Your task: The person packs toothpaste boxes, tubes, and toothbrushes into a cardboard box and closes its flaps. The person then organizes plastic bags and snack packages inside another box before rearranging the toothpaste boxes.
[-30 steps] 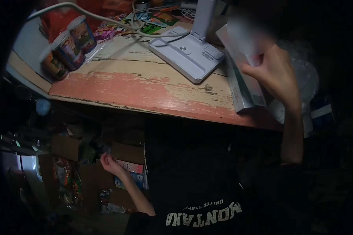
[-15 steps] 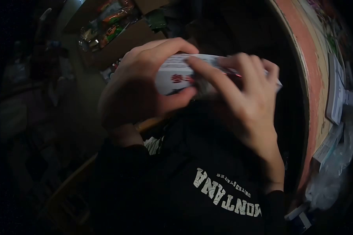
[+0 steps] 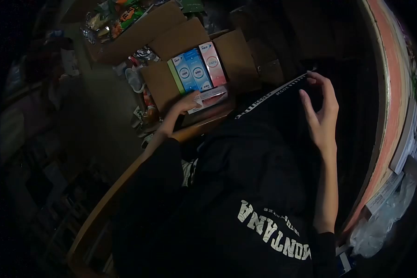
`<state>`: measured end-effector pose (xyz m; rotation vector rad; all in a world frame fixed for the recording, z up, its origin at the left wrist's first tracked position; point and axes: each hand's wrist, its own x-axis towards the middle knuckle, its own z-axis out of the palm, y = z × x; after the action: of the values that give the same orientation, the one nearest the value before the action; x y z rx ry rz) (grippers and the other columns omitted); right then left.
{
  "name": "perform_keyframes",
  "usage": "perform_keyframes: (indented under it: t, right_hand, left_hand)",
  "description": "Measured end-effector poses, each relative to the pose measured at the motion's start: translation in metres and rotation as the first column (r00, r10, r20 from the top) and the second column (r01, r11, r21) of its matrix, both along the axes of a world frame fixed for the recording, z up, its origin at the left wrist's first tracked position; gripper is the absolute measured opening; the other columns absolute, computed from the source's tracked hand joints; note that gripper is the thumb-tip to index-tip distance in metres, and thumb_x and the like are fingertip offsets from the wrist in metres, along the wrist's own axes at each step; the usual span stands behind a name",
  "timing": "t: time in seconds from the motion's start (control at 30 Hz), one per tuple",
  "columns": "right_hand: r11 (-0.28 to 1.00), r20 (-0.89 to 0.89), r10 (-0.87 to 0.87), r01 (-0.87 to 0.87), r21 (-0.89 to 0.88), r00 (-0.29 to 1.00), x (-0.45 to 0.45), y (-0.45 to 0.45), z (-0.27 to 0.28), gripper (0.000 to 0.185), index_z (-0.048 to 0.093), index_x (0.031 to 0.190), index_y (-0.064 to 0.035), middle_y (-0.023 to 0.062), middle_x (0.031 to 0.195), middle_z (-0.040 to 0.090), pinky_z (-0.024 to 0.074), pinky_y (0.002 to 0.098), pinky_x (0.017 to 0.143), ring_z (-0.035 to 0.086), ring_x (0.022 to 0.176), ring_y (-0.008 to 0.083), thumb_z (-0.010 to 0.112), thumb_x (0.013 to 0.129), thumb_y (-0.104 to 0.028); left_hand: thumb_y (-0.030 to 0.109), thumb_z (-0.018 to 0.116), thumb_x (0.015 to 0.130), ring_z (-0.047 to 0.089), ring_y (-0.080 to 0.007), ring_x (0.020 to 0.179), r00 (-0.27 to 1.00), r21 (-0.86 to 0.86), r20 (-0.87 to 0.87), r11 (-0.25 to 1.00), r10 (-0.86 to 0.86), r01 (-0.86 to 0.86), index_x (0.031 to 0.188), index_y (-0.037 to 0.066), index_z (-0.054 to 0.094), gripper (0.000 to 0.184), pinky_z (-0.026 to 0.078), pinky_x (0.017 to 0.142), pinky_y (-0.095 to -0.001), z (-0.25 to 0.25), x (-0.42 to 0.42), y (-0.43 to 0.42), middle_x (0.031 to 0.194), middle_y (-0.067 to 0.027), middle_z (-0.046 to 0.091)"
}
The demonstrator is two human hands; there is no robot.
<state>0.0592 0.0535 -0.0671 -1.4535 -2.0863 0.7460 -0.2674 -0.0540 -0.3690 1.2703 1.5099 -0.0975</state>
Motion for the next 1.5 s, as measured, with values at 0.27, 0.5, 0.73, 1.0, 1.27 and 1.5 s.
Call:
perform_keyframes:
  t: [0.27,0.5,0.73,1.0,1.27,1.5]
  right_hand:
    - [0.977,-0.07,-0.17,0.159,-0.142,0.983,0.001,-0.02,-0.022,0.026,0.05,0.102,-0.001,0.0122,0.092,0.054,0.0408,0.0306,0.078,0.052,0.086,0.0217,0.055,0.077,-0.007]
    - [0.973,-0.071,-0.191,0.179,-0.147,0.979,0.005,-0.021,-0.019,0.024,0.051,0.1,-0.0009,0.0122,0.09,0.053,0.0416,0.0303,0.077,0.053,0.084,0.0214,0.055,0.077,-0.007]
    - [0.962,-0.08,-0.244,0.231,-0.146,0.967,0.008,-0.023,-0.016,0.021,0.053,0.097,-0.0004,0.0116,0.089,0.054,0.0424,0.0293,0.075,0.054,0.084,0.0203,0.054,0.077,-0.005]
    - [0.953,-0.092,-0.276,0.26,-0.158,0.957,0.019,-0.032,-0.02,0.017,0.054,0.094,0.0006,0.0118,0.087,0.054,0.0433,0.0276,0.073,0.054,0.081,0.0204,0.052,0.077,-0.003]
    - [0.726,-0.285,-0.312,0.421,0.544,0.906,0.072,-0.068,0.093,0.016,0.05,0.08,0.0046,0.0162,0.071,0.053,0.0452,0.0305,0.056,0.054,0.062,0.0218,0.048,0.067,0.014]
    - [0.245,-0.212,-0.908,0.867,0.434,0.362,0.147,-0.105,0.139,0.025,0.049,0.099,0.0038,0.0135,0.089,0.055,0.0395,0.0292,0.076,0.052,0.085,0.018,0.055,0.078,-0.008]
  left_hand:
    - [0.012,0.068,0.062,0.043,-0.0386,0.093,0.939,0.415,-0.226,0.898,0.259,-0.148,0.112,0.01,0.042,0.057,0.039,0.078,-0.0432,-0.021,0.063,-0.003,0.106,-0.0197,0.04]
    - [0.009,0.069,0.061,0.048,-0.0367,0.081,0.967,0.484,-0.074,0.857,0.242,-0.177,0.086,0.002,0.051,0.032,0.042,0.071,-0.0403,-0.032,0.041,-0.008,0.092,-0.0197,0.048]
    - [0.014,0.077,0.05,0.052,-0.0327,0.081,0.865,0.544,-0.303,0.818,0.4,-0.187,0.078,0.001,0.052,0.04,0.043,0.067,-0.0399,-0.06,0.045,-0.017,0.083,-0.0164,0.055]
    - [0.027,0.081,0.047,0.054,-0.0252,0.08,0.511,0.218,-0.393,0.618,0.764,-0.755,0.083,0.003,0.052,0.052,0.044,0.071,-0.0349,-0.058,0.062,-0.001,0.085,-0.0107,0.056]
    - [0.03,0.074,0.062,0.056,-0.0211,0.082,0.546,0.146,-0.255,0.59,0.798,-0.794,0.095,-0.005,0.059,0.05,0.045,0.072,-0.0303,-0.142,0.026,-0.016,0.094,-0.0126,0.061]
    - [0.034,0.064,0.07,0.054,-0.0266,0.085,0.772,-0.156,0.216,0.801,0.598,-0.578,0.108,-0.004,0.05,0.056,0.045,0.07,-0.0347,-0.094,0.028,-0.004,0.096,-0.0176,0.056]
